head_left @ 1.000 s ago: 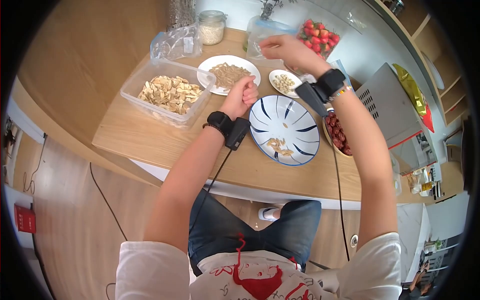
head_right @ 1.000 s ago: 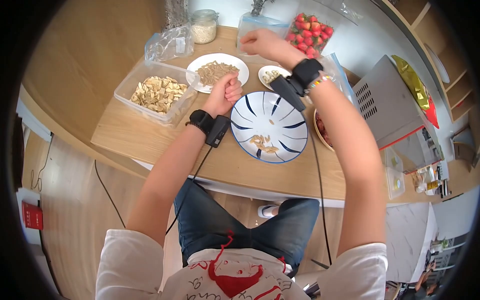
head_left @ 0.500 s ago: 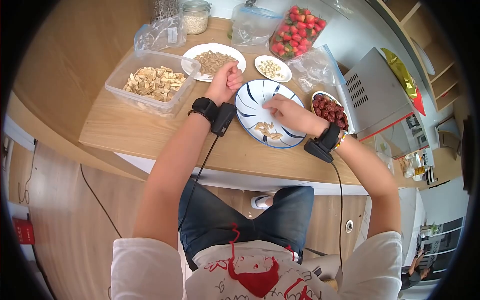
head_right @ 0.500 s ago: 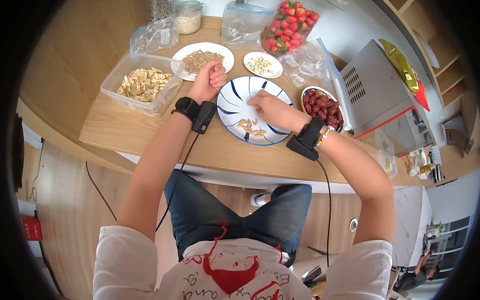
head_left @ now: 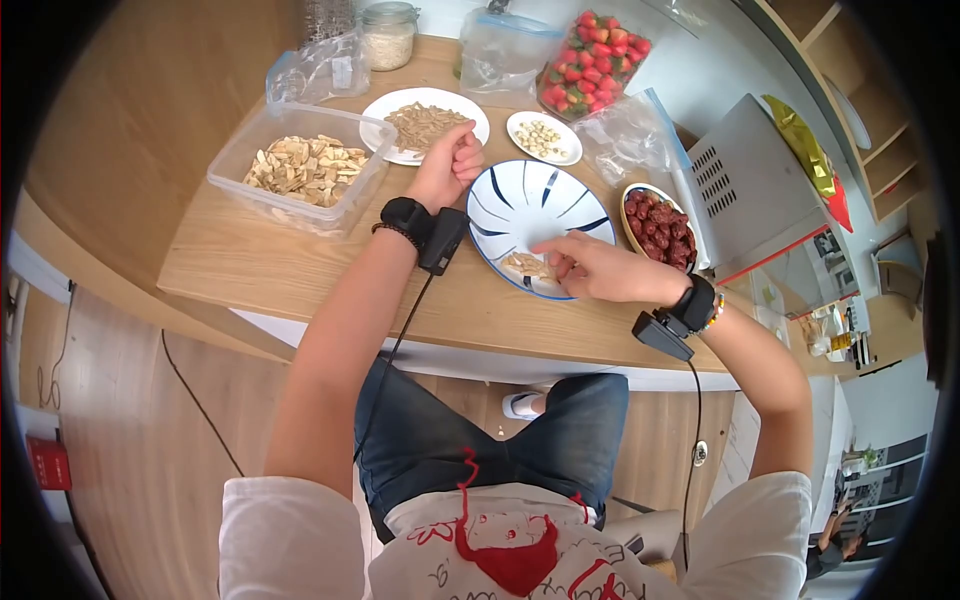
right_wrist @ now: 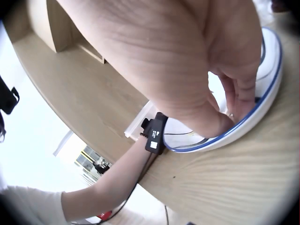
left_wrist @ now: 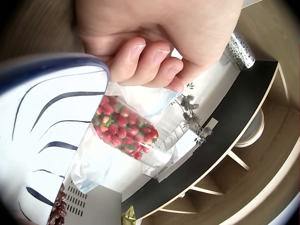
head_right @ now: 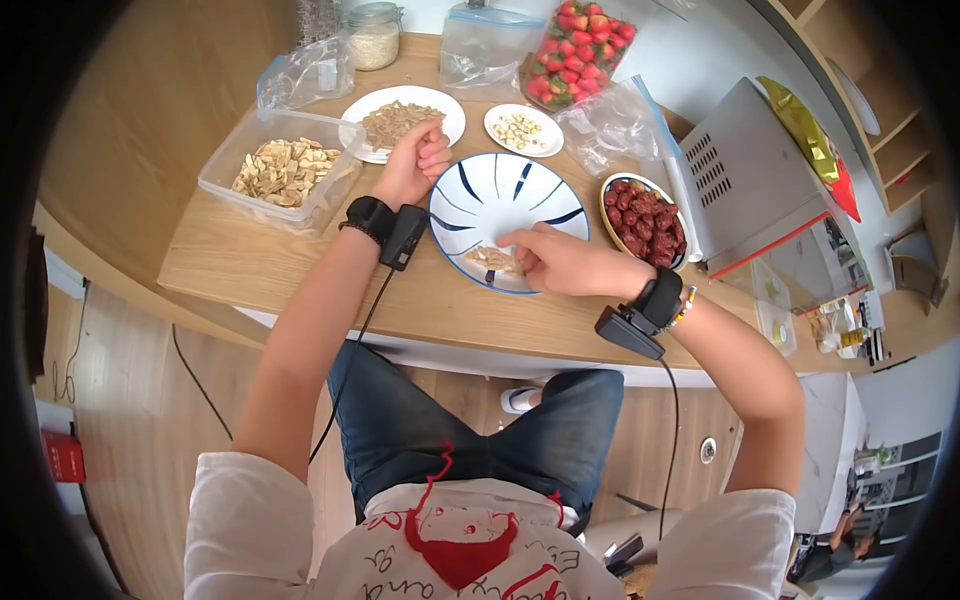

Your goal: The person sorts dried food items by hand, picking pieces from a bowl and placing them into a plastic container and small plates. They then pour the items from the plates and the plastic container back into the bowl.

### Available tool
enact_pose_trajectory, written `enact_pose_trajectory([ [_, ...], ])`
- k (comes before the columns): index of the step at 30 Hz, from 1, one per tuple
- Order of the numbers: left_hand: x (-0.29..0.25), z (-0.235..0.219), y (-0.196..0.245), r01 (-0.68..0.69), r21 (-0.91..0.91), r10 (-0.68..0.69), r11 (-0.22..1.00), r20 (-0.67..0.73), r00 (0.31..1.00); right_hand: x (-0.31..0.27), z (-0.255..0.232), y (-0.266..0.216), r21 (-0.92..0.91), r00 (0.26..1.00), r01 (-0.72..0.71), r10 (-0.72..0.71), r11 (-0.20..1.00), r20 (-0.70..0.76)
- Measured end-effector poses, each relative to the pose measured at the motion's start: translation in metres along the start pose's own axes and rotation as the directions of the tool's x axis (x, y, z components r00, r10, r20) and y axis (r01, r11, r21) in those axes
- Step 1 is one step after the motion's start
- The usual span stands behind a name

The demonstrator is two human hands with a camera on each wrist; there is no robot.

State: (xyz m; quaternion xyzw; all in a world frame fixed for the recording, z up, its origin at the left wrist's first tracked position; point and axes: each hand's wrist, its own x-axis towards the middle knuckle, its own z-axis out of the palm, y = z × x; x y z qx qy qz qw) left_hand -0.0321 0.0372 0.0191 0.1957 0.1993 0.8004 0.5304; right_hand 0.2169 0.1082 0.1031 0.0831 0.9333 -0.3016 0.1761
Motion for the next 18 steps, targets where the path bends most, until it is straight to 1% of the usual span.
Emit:
enact_pose_trajectory([
  [1,0.001,0.000,0.000,0.007,0.005,-0.007,1.000,0.008,1.000,0.001,0.002,0.004,0.107,0.999,0.035,-0.034,0.994,-0.015],
  [4,0.000,0.000,0.001,0.014,0.021,-0.014,1.000,0.014,1.000,0.011,0.006,0.002,0.209,0.999,0.006,0.003,0.978,-0.044],
  [7,-0.001,0.000,0.001,0.009,0.031,-0.009,0.999,0.003,1.000,0.024,0.013,0.005,0.137,0.985,0.093,-0.071,0.986,-0.159],
  [10,0.000,-0.001,0.000,0.006,0.027,-0.007,1.000,0.026,1.000,0.034,0.013,0.002,0.047,0.968,0.205,-0.196,0.978,-0.157],
  [13,0.000,-0.002,0.000,0.008,0.040,-0.008,0.999,0.013,1.000,0.040,0.013,0.004,-0.064,0.918,0.358,-0.364,0.932,-0.160],
  [18,0.001,-0.001,0.000,0.007,0.050,-0.008,0.999,0.017,1.000,0.037,0.018,0.001,-0.157,0.884,0.349,-0.380,0.924,-0.273],
])
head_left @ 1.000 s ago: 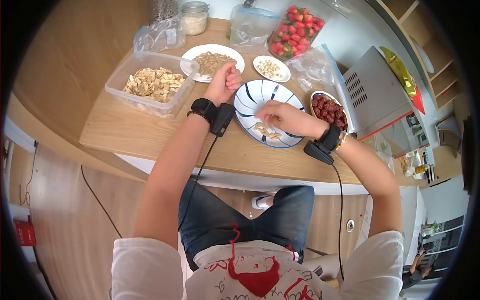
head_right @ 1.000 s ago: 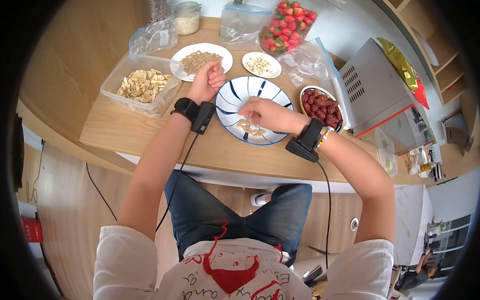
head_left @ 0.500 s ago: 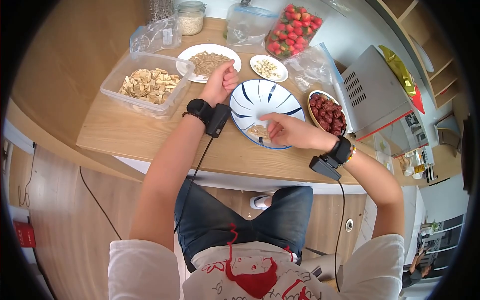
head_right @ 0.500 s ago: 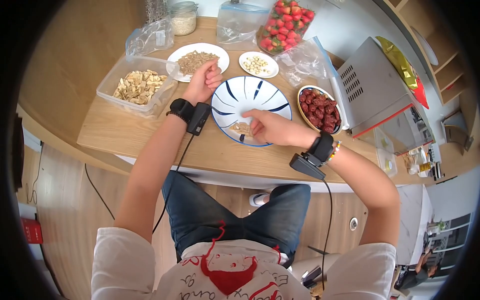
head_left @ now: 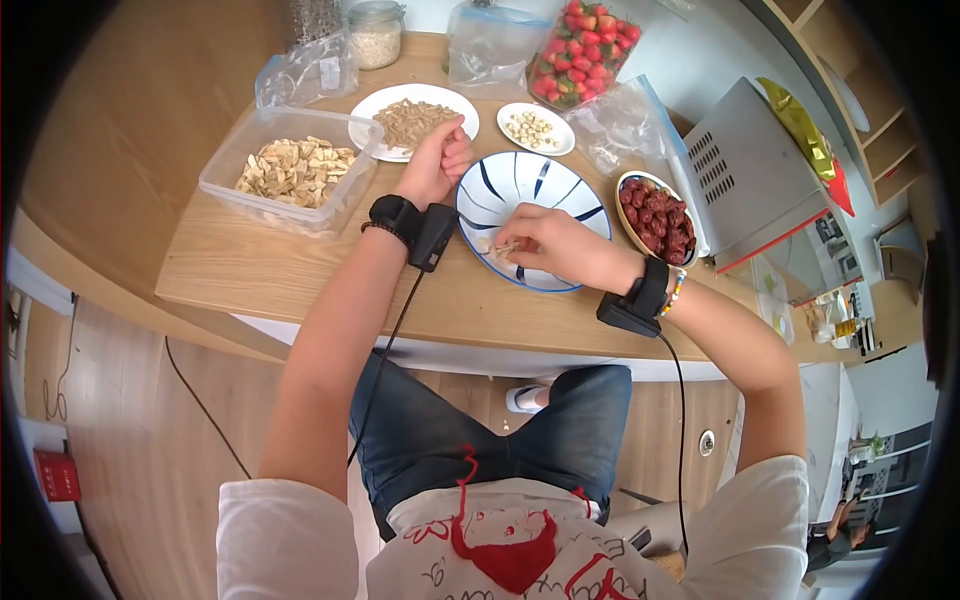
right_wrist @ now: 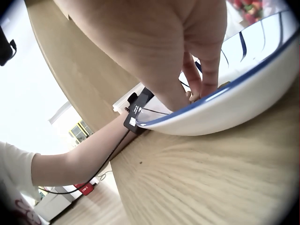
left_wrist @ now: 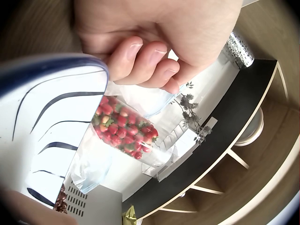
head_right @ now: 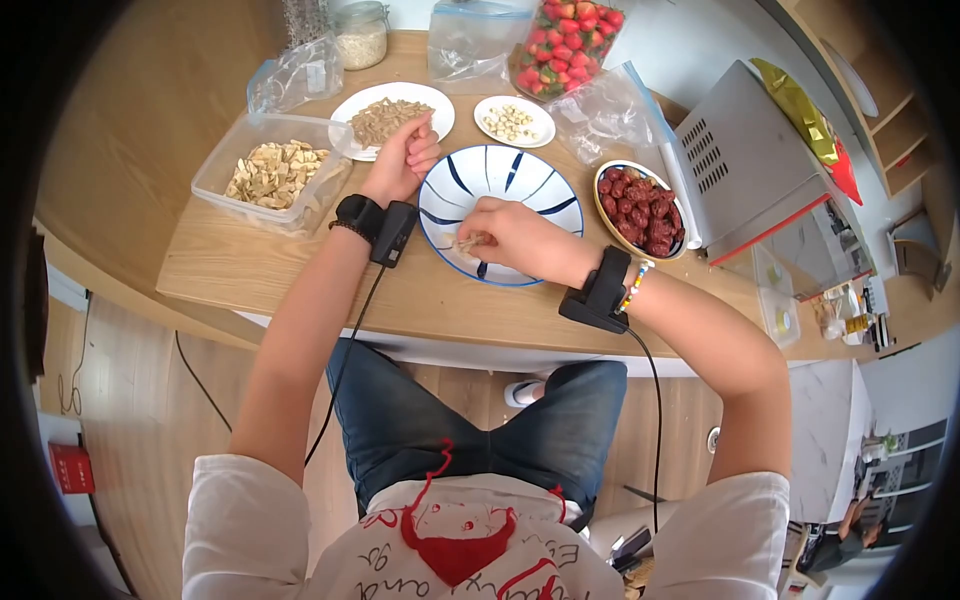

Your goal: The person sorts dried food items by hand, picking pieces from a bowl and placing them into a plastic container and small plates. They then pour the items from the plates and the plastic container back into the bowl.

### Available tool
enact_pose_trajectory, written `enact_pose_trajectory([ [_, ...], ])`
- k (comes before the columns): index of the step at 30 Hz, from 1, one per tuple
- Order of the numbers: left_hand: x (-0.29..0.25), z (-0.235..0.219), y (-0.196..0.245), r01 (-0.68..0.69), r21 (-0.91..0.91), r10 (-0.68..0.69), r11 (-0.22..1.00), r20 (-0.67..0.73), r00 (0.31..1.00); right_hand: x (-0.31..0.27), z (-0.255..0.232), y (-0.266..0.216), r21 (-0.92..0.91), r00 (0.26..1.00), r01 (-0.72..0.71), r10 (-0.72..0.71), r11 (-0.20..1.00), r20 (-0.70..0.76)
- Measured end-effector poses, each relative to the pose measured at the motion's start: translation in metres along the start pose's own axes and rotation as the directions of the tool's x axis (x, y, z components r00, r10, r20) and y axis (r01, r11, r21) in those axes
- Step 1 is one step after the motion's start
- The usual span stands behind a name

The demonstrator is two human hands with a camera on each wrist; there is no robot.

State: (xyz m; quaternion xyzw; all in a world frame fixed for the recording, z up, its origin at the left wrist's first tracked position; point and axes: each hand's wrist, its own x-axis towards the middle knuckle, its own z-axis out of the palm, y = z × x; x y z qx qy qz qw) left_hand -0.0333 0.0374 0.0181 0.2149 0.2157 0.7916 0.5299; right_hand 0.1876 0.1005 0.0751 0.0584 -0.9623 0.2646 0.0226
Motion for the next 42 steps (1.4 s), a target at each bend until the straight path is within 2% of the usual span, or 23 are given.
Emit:
enact_pose_trajectory([
  [4,0.001,-0.001,-0.001,0.004,0.006,-0.004,1.000,0.002,1.000,-0.003,0.001,0.005,-0.221,0.999,0.008,-0.018,0.975,-0.043],
  [7,0.002,-0.002,0.000,0.007,0.020,-0.007,1.000,0.003,1.000,0.002,-0.006,0.014,-0.179,0.998,-0.003,-0.008,0.984,-0.061],
  [8,0.002,-0.002,0.000,0.011,0.020,-0.011,1.000,-0.002,1.000,0.004,-0.013,0.017,-0.154,0.999,-0.046,0.046,0.987,-0.007],
  [10,0.002,-0.001,0.000,0.019,0.020,-0.018,1.000,-0.014,1.000,0.004,-0.018,0.025,0.164,0.975,-0.219,0.223,0.962,-0.005],
  [11,0.002,-0.001,0.000,0.015,0.023,-0.015,1.000,-0.010,1.000,0.003,-0.020,0.030,0.317,0.951,-0.297,0.307,0.901,0.018],
  [12,0.001,0.000,0.000,0.012,0.026,-0.012,1.000,-0.005,1.000,0.005,-0.026,0.033,0.449,0.939,-0.340,0.325,0.826,0.112],
  [15,0.000,0.002,-0.001,0.006,0.028,-0.005,1.000,-0.018,1.000,-0.001,-0.029,0.030,0.705,0.890,-0.393,0.438,0.590,0.130],
  [16,0.000,0.003,-0.001,0.005,0.027,-0.004,1.000,-0.026,1.000,-0.001,-0.033,0.029,0.746,0.872,-0.414,0.462,0.522,0.161],
  [20,0.000,0.004,-0.001,0.003,0.013,-0.003,1.000,-0.015,1.000,0.017,-0.056,0.024,0.767,0.896,-0.325,0.439,0.554,0.064],
  [23,-0.001,0.006,0.001,0.017,-0.018,-0.018,1.000,-0.014,1.000,0.062,-0.073,0.014,0.795,0.890,-0.147,0.430,0.589,-0.154],
  [26,0.000,0.005,-0.001,0.008,-0.029,-0.009,1.000,-0.022,1.000,0.126,-0.088,0.022,0.633,0.941,-0.020,0.228,0.774,-0.249],
  [29,0.002,0.003,-0.002,0.006,-0.023,-0.007,1.000,-0.028,1.000,0.171,-0.087,0.031,0.450,0.957,-0.033,0.158,0.893,-0.242],
  [32,0.002,0.005,-0.001,0.002,0.001,-0.002,1.000,-0.041,0.999,0.180,-0.082,0.031,0.026,0.941,-0.088,0.092,0.996,-0.326],
  [35,0.000,0.005,-0.002,0.000,-0.005,0.000,1.000,-0.032,0.999,0.151,-0.077,0.026,0.065,0.947,-0.006,0.026,0.998,-0.322],
  [36,0.000,0.005,-0.002,-0.002,-0.012,0.001,1.000,-0.025,1.000,0.132,-0.078,0.011,0.026,0.952,-0.058,0.064,0.998,-0.299],
  [39,0.000,0.002,-0.001,0.013,-0.022,-0.013,1.000,-0.003,1.000,0.090,-0.068,0.014,0.114,0.959,-0.192,0.211,0.975,-0.188],
  [42,0.002,0.002,-0.001,0.020,-0.026,-0.021,0.999,-0.008,1.000,0.048,-0.047,0.001,-0.024,0.959,-0.278,0.279,0.960,0.045],
])
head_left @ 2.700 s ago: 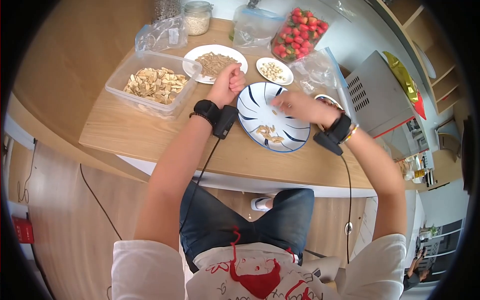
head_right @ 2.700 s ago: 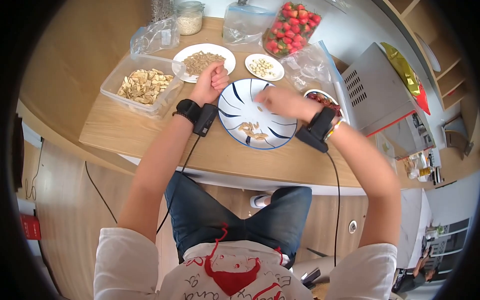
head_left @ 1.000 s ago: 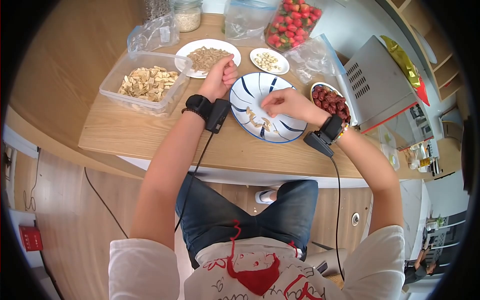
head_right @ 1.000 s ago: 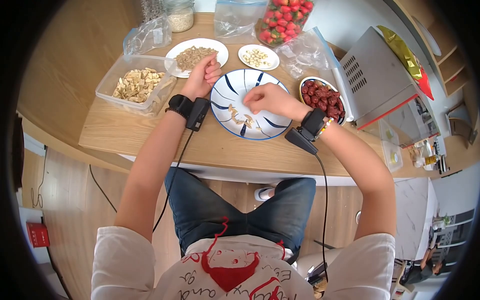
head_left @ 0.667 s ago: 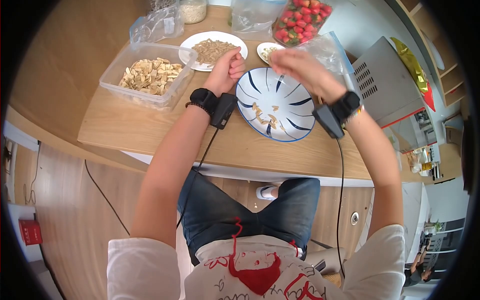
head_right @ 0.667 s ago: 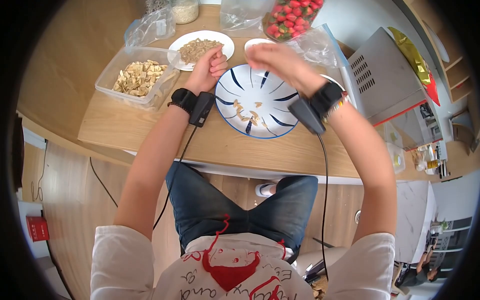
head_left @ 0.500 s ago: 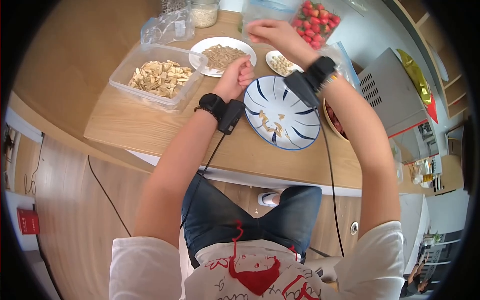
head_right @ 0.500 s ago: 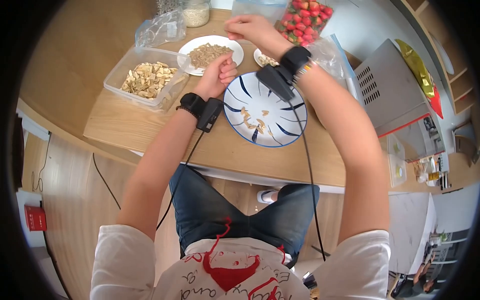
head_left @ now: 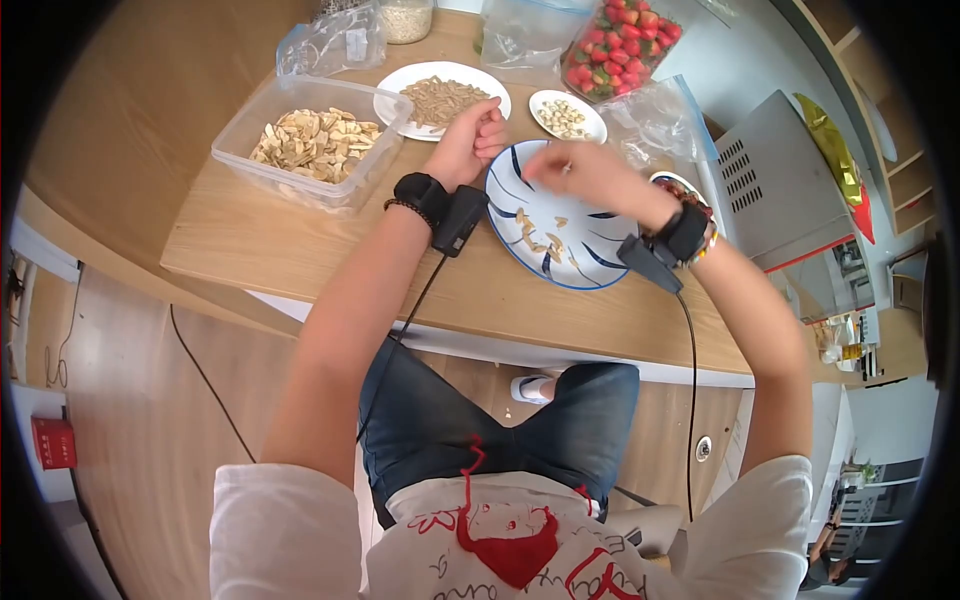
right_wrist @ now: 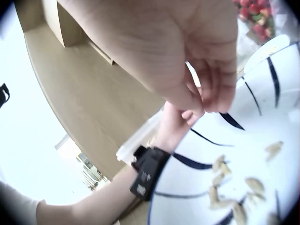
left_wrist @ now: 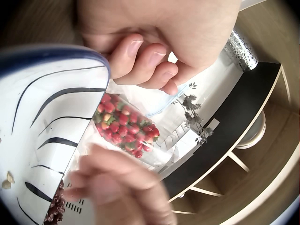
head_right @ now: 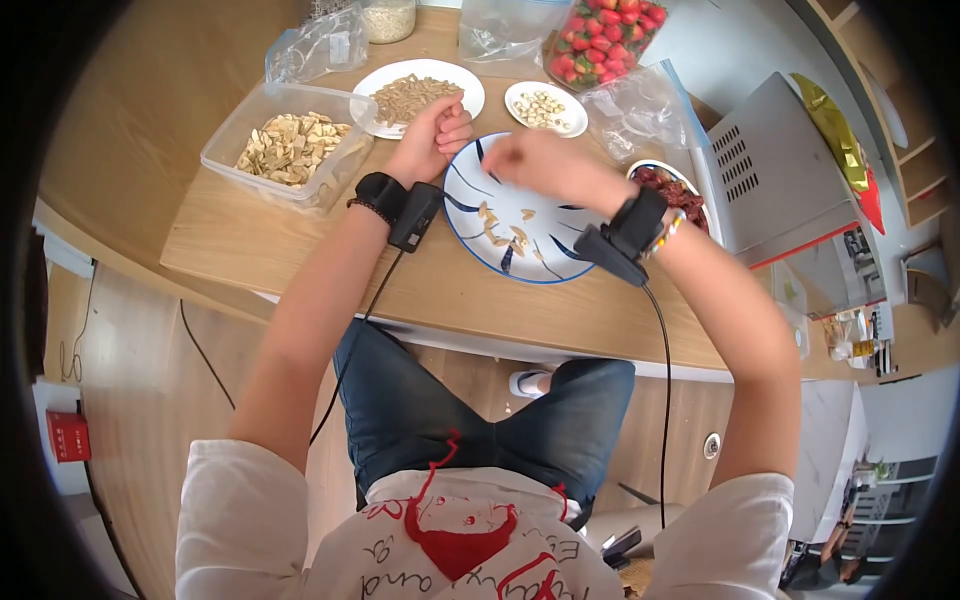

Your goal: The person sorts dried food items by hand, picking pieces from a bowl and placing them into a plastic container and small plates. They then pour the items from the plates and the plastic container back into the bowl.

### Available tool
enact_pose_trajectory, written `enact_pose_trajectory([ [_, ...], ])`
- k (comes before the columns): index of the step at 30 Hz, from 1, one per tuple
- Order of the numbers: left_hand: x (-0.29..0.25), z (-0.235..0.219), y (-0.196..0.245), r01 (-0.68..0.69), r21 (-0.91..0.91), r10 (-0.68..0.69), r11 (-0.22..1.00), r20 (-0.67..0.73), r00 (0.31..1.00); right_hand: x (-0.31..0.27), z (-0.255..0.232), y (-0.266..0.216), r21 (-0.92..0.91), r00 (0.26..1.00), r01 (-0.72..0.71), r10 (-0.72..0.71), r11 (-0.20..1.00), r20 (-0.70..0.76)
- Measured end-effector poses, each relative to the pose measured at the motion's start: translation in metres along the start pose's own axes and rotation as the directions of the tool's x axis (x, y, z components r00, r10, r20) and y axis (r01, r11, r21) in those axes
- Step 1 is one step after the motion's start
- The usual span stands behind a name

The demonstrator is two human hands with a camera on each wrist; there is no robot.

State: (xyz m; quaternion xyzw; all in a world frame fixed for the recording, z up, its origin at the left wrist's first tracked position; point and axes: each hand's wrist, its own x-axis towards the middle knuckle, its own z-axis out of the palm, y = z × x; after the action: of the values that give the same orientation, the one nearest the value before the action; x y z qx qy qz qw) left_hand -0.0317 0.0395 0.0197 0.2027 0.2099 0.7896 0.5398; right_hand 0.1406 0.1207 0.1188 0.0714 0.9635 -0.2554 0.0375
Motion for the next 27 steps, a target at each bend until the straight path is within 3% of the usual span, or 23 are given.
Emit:
enact_pose_trajectory([
  [3,0.000,0.002,0.001,-0.006,0.015,0.007,1.000,-0.029,1.000,-0.017,0.022,0.008,-0.008,0.993,0.063,-0.062,0.998,0.104],
  [6,-0.003,0.003,0.001,-0.002,0.009,0.002,1.000,-0.017,1.000,-0.024,0.033,0.009,0.055,0.984,0.164,-0.168,0.985,0.063],
  [12,-0.003,0.004,0.001,0.000,0.028,0.000,1.000,-0.019,1.000,-0.028,0.032,0.005,0.068,0.988,0.155,-0.155,0.986,0.007],
  [15,-0.001,0.003,0.001,0.004,0.029,-0.003,1.000,-0.014,1.000,-0.020,0.042,0.013,-0.194,0.842,0.517,-0.536,0.834,-0.058],
  [18,-0.002,0.003,0.001,0.001,0.034,-0.001,0.999,-0.008,1.000,-0.028,0.042,0.011,-0.201,0.861,0.505,-0.506,0.839,0.054],
  [27,0.000,0.000,0.001,-0.003,0.050,0.002,0.999,0.009,1.000,-0.050,0.031,0.010,-0.048,0.899,0.422,-0.411,0.905,0.152],
])
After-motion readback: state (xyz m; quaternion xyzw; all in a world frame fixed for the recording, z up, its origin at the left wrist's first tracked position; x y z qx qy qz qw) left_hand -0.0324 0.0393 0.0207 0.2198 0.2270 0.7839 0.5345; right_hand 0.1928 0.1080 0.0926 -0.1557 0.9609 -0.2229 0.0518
